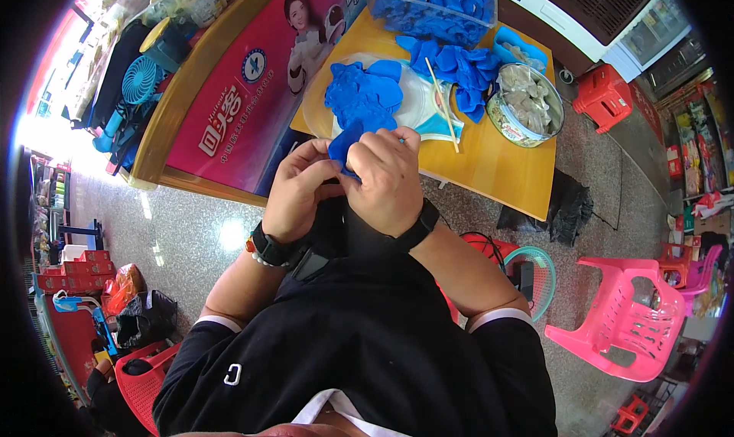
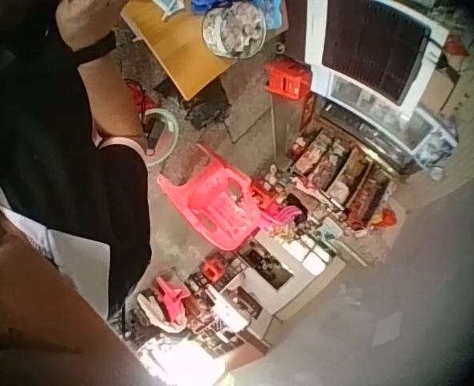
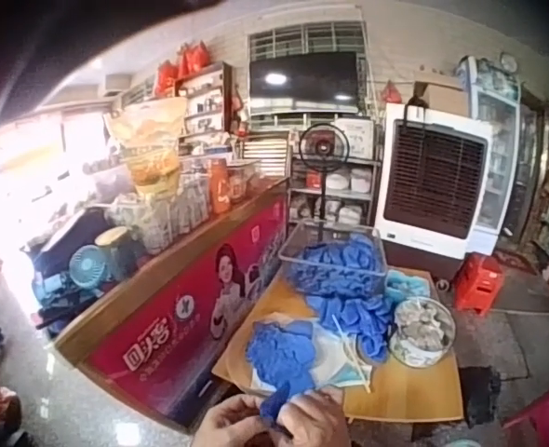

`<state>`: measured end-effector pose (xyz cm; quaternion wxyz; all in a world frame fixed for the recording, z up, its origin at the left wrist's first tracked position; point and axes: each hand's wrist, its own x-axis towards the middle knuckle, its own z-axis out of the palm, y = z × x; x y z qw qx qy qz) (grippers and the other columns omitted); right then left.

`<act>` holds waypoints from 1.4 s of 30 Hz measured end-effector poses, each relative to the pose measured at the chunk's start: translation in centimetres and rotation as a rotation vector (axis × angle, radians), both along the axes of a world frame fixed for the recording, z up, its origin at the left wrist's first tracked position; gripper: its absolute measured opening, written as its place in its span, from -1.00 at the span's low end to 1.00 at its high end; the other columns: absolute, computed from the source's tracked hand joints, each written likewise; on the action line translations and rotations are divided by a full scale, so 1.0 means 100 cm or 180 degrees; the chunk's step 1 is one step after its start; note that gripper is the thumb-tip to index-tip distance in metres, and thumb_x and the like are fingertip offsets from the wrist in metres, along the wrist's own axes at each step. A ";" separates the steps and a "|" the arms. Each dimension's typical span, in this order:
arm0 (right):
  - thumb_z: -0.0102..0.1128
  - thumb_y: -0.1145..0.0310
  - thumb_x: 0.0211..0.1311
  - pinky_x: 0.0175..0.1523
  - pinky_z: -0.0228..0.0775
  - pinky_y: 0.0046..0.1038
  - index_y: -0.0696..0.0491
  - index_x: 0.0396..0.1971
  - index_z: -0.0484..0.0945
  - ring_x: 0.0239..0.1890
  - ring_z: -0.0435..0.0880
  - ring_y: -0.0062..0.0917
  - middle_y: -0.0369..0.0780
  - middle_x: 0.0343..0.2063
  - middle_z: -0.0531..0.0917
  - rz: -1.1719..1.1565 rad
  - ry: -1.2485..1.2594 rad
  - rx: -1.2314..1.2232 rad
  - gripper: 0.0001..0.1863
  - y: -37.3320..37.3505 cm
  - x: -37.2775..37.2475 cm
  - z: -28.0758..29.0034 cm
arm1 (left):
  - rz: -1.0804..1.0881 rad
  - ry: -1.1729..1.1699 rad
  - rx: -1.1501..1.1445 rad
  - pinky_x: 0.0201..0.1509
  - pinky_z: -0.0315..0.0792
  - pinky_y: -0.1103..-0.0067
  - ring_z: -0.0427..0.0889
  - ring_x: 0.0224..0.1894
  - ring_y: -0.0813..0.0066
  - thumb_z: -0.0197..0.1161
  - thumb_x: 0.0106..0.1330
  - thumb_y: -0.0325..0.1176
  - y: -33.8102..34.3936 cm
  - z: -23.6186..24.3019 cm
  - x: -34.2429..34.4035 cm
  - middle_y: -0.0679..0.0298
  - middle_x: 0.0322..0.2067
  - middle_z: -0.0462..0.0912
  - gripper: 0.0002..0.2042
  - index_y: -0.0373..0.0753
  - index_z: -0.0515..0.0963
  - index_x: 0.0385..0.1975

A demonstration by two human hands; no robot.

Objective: Shaping and molding a piece of blue modeling clay or dough using hands and a small stick.

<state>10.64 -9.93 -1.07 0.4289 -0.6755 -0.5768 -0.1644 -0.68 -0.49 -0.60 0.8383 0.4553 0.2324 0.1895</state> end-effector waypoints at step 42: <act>0.17 0.48 0.03 -0.25 0.17 -0.40 0.05 -0.53 0.39 -0.54 0.44 -0.41 -0.27 -0.60 0.44 0.0636 0.1094 -0.0173 -0.89 -0.004 -0.028 0.000 | 0.0042 -0.0838 -0.0262 -0.16 0.46 0.64 0.56 -0.27 0.58 0.03 0.17 -0.67 0.009 -0.032 0.011 0.28 -0.29 0.59 -0.79 -0.29 0.47 -0.22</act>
